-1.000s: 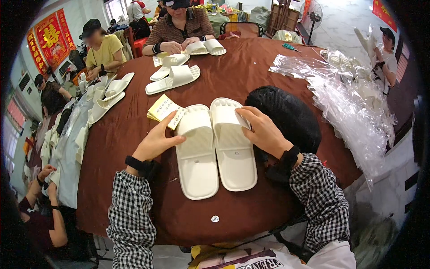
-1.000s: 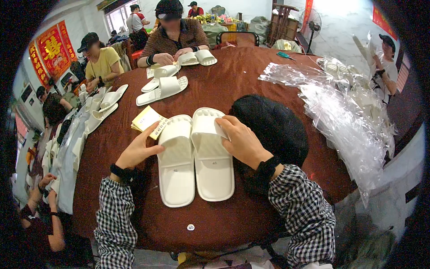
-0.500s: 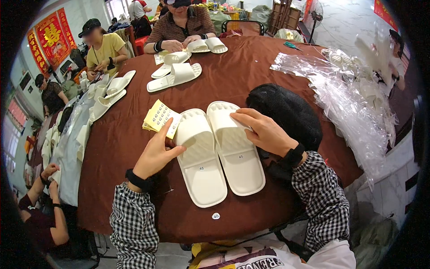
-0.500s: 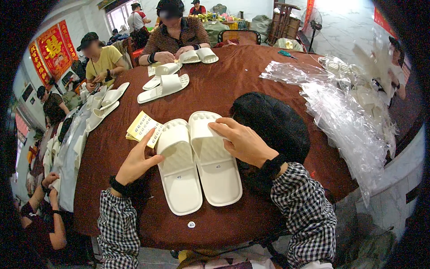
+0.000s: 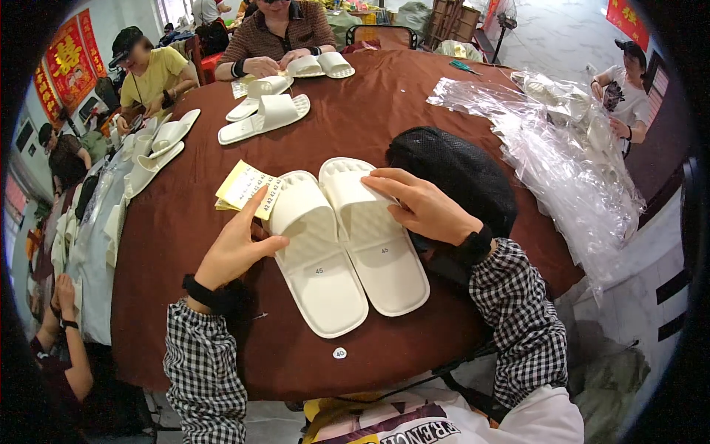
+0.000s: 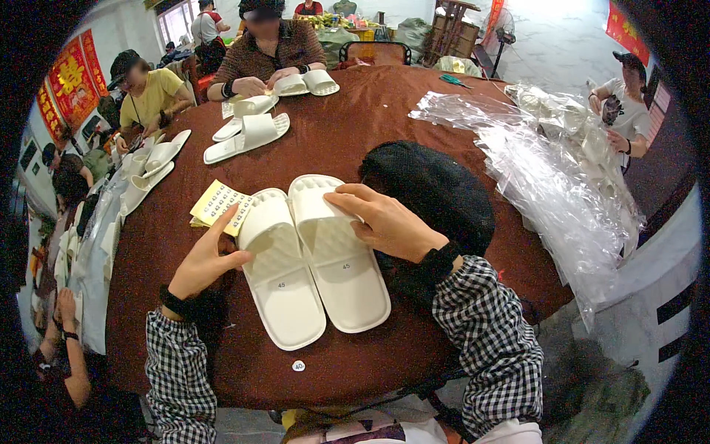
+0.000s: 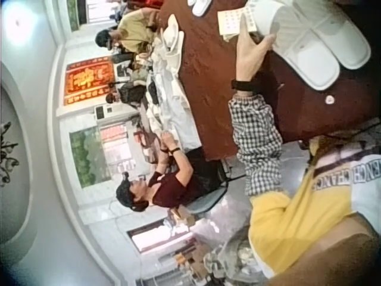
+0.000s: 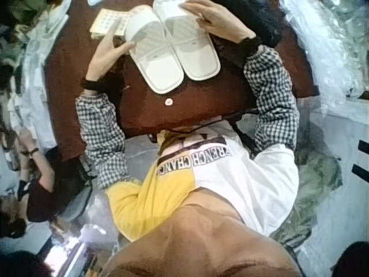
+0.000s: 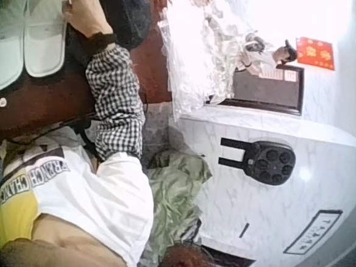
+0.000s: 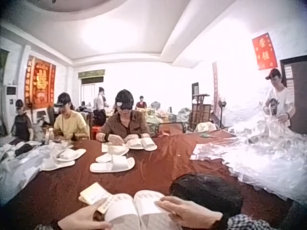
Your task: Applying size labels or stickers to white slippers or slipper components.
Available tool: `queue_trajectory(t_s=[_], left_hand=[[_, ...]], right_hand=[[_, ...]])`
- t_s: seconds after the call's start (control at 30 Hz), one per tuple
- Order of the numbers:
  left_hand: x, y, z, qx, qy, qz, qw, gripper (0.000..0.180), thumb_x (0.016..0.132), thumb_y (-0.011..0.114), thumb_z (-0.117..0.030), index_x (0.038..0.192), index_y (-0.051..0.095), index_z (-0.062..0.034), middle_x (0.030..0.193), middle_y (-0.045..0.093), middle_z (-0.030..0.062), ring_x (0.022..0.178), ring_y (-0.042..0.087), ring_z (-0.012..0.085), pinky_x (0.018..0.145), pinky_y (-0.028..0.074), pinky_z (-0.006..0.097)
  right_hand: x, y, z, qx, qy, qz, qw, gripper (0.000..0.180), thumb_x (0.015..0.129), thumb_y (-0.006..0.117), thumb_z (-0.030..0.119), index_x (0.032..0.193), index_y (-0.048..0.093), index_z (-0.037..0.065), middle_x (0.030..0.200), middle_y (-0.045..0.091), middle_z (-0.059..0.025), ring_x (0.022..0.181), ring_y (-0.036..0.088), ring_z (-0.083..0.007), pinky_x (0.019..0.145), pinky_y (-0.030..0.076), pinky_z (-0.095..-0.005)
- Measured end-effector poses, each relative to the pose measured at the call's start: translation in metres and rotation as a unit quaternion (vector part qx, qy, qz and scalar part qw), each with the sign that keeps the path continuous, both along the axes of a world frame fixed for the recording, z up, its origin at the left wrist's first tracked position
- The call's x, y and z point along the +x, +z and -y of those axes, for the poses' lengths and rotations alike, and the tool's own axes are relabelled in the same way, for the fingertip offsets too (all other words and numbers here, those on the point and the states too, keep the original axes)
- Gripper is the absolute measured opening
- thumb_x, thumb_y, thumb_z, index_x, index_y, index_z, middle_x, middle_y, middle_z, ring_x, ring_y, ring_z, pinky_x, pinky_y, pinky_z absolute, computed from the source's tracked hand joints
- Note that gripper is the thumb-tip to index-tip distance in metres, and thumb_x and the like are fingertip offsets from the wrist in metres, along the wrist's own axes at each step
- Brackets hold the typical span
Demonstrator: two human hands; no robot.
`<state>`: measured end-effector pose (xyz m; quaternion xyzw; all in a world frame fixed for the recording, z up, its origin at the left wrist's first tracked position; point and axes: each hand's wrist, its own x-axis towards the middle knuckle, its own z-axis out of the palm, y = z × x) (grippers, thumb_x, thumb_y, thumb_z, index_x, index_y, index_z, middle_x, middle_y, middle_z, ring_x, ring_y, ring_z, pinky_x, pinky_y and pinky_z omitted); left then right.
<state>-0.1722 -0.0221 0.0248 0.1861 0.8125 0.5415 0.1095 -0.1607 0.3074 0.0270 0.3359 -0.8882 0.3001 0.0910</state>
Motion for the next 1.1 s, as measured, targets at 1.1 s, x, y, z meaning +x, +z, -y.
queue_trajectory(t_s=[1.1], left_hand=[[-0.001, -0.012, 0.018, 0.107, -0.031, 0.003, 0.994, 0.095, 0.073, 0.071, 0.001, 0.151, 0.017, 0.0051, 0.145, 0.039, 0.0161, 0.13, 0.042, 0.023, 0.11, 0.032, 0.034]], right_hand=[[0.033, -0.018, 0.085, 0.075, 0.209, -0.145, 0.964, 0.026, 0.079, 0.06, 0.01, 0.103, 0.062, 0.001, 0.098, 0.052, -0.0106, 0.098, 0.052, -0.026, 0.077, 0.05, -0.0354]])
